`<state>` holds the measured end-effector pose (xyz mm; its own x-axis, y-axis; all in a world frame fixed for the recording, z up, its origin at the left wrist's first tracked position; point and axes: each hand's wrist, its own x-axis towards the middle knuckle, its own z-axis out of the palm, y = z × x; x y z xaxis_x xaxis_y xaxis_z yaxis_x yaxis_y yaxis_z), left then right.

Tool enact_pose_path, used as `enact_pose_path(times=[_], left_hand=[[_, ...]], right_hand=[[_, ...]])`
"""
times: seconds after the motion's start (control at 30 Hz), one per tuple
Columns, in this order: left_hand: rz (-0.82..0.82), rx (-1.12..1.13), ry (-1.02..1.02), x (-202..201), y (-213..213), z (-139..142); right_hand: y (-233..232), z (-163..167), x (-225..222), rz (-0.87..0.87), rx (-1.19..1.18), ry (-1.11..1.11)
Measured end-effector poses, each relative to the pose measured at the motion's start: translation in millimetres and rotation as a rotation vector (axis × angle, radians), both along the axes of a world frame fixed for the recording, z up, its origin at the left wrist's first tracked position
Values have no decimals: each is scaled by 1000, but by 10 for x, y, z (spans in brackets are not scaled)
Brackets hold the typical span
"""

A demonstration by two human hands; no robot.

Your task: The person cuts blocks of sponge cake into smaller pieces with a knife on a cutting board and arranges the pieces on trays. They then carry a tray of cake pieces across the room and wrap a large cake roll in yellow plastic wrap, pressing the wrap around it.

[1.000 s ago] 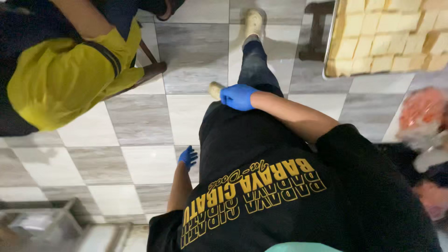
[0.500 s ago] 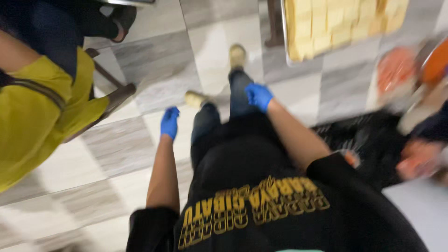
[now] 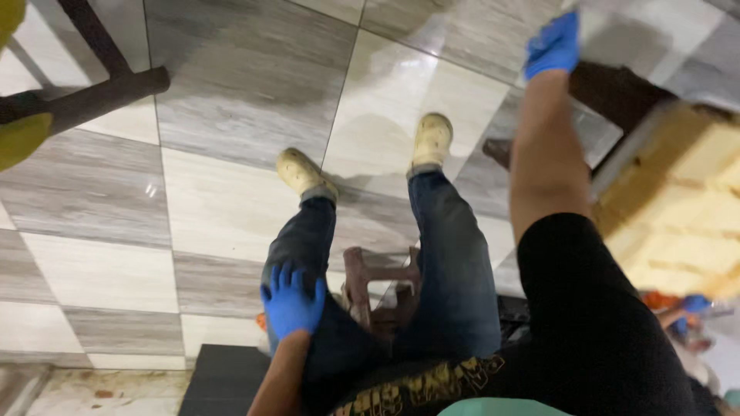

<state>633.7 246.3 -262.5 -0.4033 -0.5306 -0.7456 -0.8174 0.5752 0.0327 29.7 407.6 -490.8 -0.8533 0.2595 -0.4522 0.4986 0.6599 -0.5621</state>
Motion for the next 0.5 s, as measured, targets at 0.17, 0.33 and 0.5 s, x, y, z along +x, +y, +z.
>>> enact_pose_path(times=[0.17, 0.33, 0.5], left_hand=[[70, -97, 4, -78, 191, 44], [131, -177, 59, -182, 298, -30], [134, -66, 73, -146, 279, 53]], right_hand=[[36, -463, -986, -347, -470, -63], [-150, -521, -1177, -474, -710, -67], [114, -400, -702, -569, -843, -1]])
